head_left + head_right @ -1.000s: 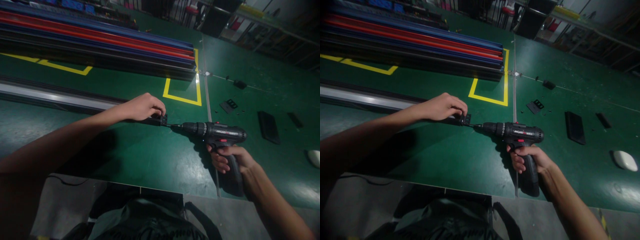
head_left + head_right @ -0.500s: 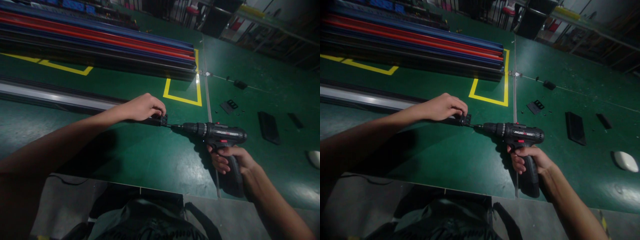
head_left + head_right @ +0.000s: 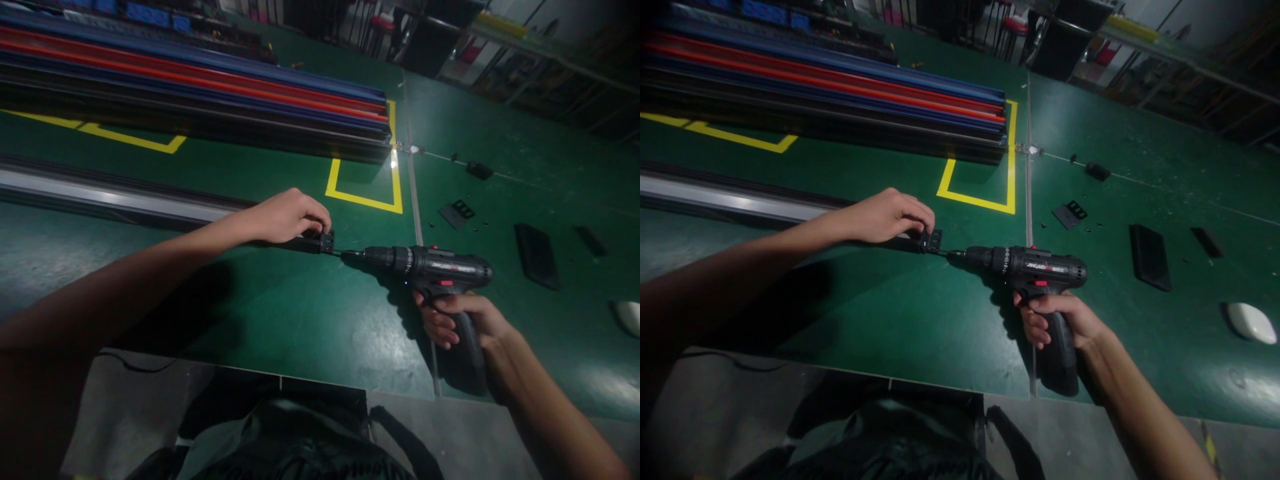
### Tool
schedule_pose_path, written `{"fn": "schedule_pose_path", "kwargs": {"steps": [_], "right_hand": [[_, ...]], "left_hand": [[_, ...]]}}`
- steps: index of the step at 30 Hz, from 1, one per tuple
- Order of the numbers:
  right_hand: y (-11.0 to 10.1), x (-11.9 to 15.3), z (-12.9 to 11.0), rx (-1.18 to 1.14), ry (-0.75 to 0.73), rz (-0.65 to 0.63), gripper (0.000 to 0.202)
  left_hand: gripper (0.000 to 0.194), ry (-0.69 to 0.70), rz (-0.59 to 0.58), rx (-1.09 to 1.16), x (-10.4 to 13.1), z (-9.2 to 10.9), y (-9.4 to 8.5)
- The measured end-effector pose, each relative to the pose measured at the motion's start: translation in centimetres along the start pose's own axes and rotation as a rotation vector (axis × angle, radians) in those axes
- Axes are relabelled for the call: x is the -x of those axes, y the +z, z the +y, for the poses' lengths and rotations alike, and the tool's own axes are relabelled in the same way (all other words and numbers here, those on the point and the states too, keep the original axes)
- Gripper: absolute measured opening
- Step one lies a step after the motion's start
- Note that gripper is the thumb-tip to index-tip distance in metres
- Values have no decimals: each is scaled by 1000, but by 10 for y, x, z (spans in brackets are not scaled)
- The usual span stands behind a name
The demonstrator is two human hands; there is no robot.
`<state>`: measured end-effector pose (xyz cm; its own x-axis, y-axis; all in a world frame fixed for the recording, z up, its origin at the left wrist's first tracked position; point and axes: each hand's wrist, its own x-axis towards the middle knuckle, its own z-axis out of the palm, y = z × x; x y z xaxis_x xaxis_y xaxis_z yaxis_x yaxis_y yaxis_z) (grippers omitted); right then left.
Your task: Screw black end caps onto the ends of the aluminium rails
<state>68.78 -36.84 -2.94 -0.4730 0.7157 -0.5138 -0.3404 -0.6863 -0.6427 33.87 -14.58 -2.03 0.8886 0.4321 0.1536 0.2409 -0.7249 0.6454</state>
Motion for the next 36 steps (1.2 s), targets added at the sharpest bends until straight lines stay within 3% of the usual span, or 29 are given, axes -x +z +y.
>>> {"fn": "schedule_pose_path", "kwargs": {"steps": [36], "right_hand": [[-2,-2,1,-59,-32,-86,28]], "left_hand": [[24,-5,1,-10,0,1,0]]}}
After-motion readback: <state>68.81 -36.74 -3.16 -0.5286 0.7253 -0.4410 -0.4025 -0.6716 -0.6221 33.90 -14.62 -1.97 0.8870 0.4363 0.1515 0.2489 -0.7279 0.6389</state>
